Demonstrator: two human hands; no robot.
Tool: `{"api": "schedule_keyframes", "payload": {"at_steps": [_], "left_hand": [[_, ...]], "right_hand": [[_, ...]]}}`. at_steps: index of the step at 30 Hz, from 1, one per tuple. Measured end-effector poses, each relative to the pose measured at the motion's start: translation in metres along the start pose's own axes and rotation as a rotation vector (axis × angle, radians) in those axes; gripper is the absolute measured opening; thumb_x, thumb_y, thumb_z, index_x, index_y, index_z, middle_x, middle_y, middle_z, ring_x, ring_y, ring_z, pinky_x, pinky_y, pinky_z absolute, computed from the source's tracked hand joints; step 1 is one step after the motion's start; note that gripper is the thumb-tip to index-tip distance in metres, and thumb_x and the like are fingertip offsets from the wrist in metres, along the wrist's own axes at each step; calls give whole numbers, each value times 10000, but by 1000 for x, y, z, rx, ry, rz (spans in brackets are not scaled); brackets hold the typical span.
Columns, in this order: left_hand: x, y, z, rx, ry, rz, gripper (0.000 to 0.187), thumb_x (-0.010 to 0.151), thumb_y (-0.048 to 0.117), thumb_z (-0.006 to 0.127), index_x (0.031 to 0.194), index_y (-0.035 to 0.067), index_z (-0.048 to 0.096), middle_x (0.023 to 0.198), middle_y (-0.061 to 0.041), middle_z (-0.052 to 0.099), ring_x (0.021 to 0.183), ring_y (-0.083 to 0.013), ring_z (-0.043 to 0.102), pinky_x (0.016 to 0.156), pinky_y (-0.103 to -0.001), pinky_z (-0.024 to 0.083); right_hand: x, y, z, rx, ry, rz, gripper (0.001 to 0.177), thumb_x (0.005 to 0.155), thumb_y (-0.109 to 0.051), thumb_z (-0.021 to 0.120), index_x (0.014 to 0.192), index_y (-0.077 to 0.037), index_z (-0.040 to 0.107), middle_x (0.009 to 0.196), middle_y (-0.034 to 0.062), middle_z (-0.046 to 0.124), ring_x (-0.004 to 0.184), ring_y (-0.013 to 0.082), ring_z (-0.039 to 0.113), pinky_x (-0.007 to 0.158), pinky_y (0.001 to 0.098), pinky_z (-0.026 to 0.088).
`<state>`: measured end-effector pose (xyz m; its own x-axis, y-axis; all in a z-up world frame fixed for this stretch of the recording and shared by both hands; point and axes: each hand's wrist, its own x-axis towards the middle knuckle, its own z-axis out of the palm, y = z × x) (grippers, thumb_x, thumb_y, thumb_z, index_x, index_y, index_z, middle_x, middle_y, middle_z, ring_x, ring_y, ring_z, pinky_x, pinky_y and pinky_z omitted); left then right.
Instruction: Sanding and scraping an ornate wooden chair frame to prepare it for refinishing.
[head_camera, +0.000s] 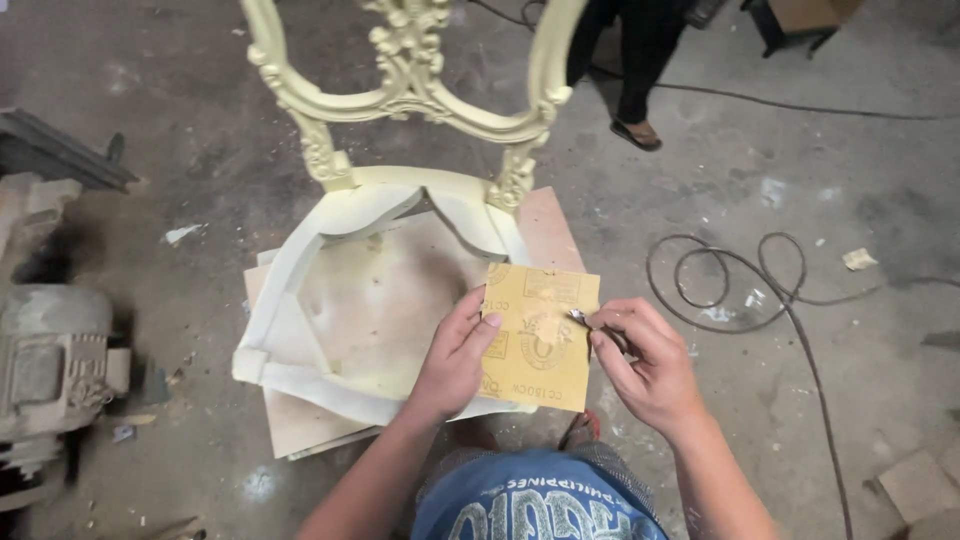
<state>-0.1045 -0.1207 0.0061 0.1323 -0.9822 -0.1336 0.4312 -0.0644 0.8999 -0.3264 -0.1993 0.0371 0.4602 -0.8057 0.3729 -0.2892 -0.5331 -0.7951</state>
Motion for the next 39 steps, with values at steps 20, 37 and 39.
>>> {"api": "schedule_keyframes", "payload": {"at_steps": [20,37,39], "left_hand": [[39,-80,227,138,87,65,452,962,-14,409,1392,-45,544,1052,-228,733,880,-222,684,869,-479,585],[35,-108,261,98,146,61,496,933,-4,439,1416,-89,515,1043,-243,717,883,-259,680,876,-507,573],[31,-110,261,-420,311,-112,434,803,-78,594,1236,-94,619,973,-237,724,816,-307,734,734,-510,603]], "right_hand": [[-18,78,-153,-233,-122,-168,226,1024,-81,561,1156,-99,743,989,122,658,744,299,683,662,404,577],[-25,120,-234,-58,-171,-68,210,951,-24,635,1107,-54,773,992,129,727,933,314,733,847,442,589],[-20,121,-248,165,-194,-17,176,951,-16,640,1072,-4,767,967,148,722,887,237,696,845,397,574]]}}
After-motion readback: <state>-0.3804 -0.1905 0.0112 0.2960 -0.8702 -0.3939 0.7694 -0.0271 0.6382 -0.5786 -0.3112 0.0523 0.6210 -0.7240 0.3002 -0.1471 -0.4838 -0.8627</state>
